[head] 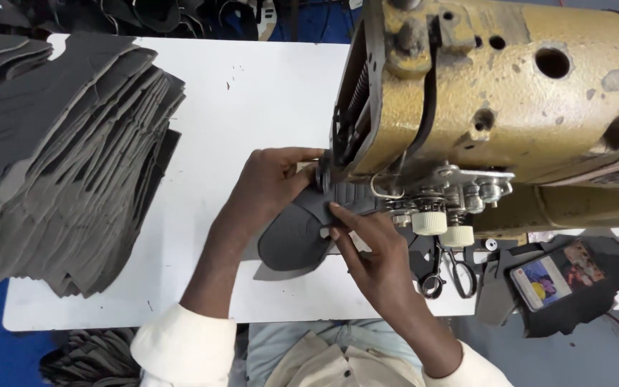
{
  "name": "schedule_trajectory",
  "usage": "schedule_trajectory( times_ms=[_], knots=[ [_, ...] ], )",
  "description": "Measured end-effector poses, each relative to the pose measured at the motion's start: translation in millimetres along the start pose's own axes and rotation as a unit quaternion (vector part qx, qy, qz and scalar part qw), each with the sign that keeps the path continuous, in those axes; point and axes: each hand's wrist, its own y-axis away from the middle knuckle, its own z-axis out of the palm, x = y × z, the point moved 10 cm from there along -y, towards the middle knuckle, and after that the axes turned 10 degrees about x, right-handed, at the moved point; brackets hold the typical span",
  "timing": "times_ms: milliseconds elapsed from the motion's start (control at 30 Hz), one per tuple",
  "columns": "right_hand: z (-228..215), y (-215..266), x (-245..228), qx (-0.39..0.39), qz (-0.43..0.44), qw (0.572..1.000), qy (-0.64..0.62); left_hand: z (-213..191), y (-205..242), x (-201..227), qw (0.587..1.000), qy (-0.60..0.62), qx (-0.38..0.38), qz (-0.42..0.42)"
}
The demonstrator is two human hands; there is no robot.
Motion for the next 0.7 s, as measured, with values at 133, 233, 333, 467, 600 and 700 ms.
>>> schedule_trajectory(
  times_ms=[133,233,333,467,600,700],
  knots=[
    [-4.5,-1.5,-27.4,0.020,-0.133,0.989,0.054,-18.8,20.7,23.9,0.984,-0.113,0.075,0.114],
    [-7.0,-1.9,-32.5,0.001,-0.158,0.985,0.072,-20.5,38.3,23.7,0.989,-0.097,0.081,0.074],
    [-5.0,2.2,-18.4,-0.040,-0.129,0.987,0.085,-8.6,38.8,-0.8,0.996,-0.010,0.045,-0.076],
    [-1.7,7.3,3.9,-0.063,-0.095,0.982,0.150,-7.7,31.1,-11.1,0.994,0.023,0.092,-0.045],
    [3.7,4.8,3.5,-0.073,-0.124,0.957,0.253,-9.1,22.1,-11.4,0.991,0.081,0.101,0.032],
    [4.1,3.8,-4.3,-0.069,-0.155,0.944,0.283,-11.7,16.8,-3.1,0.996,0.053,0.057,-0.045]
  ],
)
